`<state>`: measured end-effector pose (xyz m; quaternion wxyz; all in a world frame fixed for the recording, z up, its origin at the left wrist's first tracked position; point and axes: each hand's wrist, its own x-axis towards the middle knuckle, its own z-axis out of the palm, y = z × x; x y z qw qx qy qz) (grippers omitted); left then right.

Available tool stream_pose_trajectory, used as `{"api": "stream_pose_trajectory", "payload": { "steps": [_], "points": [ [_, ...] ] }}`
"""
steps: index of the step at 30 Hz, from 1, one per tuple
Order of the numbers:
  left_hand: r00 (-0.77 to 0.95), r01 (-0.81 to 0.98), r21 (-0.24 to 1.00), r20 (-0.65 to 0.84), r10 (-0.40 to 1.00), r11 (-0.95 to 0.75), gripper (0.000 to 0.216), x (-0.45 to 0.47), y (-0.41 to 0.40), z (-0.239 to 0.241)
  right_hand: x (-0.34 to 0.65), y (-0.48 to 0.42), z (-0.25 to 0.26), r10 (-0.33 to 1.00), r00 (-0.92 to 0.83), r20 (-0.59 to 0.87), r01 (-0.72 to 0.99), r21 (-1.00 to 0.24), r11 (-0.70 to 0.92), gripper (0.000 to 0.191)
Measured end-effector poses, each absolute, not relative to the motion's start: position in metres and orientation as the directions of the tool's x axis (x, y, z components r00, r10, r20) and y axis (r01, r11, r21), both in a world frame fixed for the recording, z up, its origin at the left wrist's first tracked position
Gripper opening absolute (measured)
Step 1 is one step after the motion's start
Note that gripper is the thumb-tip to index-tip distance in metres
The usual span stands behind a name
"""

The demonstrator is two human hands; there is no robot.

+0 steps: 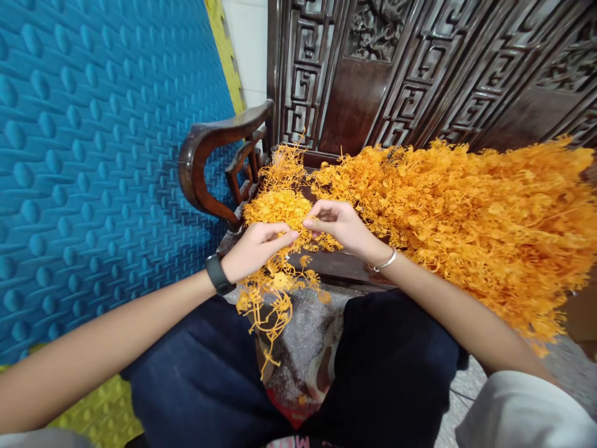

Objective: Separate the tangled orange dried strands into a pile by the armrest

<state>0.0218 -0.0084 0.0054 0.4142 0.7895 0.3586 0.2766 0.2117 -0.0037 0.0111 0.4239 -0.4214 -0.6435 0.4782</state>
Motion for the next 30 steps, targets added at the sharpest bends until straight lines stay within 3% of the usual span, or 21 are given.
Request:
{"api": "stream_pose_trajectory", "payload": {
  "steps": [8,14,20,22,25,27,30],
  "points": [
    [0.577,0.295,0.917,0.052,0.815,-0.268,0.035,0.026,0.000,0.010,0.203,0.006,0.000,0.969,-0.085,0.233,0.148,-0.958,0.244,0.032],
    [0.529,0.340,0.918,-0.007,0.849,-0.204,0.022,0.024,-0.004,0.008,0.200,0.007,-0.001,0.964,-0.202,0.172,0.092,-0.977,0.194,0.030],
    [0.508,0.323,0.946,-0.141,0.850,-0.037,0.022,0.013,0.010,0.007,0.195,0.009,-0.006,0.964,-0.188,0.186,0.088,-0.975,0.205,0.026],
    [0.585,0.309,0.951,-0.175,0.792,-0.018,0.018,0.009,0.009,0.010,0.202,0.020,-0.006,0.972,-0.092,0.217,0.101,-0.969,0.226,0.024],
    [0.779,0.359,0.932,-0.269,0.566,-0.051,0.018,0.006,-0.003,0.016,0.236,0.043,-0.007,0.944,0.258,0.206,0.107,-0.977,0.184,0.024],
    [0.811,0.372,0.925,-0.285,0.512,-0.074,0.020,0.004,-0.011,0.018,0.267,0.054,-0.012,0.908,0.363,0.209,0.199,-0.969,0.143,0.021],
    [0.756,0.388,0.921,-0.297,0.583,-0.034,0.021,0.001,-0.013,0.015,0.304,0.060,-0.028,0.978,0.193,0.083,0.497,-0.867,-0.025,0.017]
  ]
}}
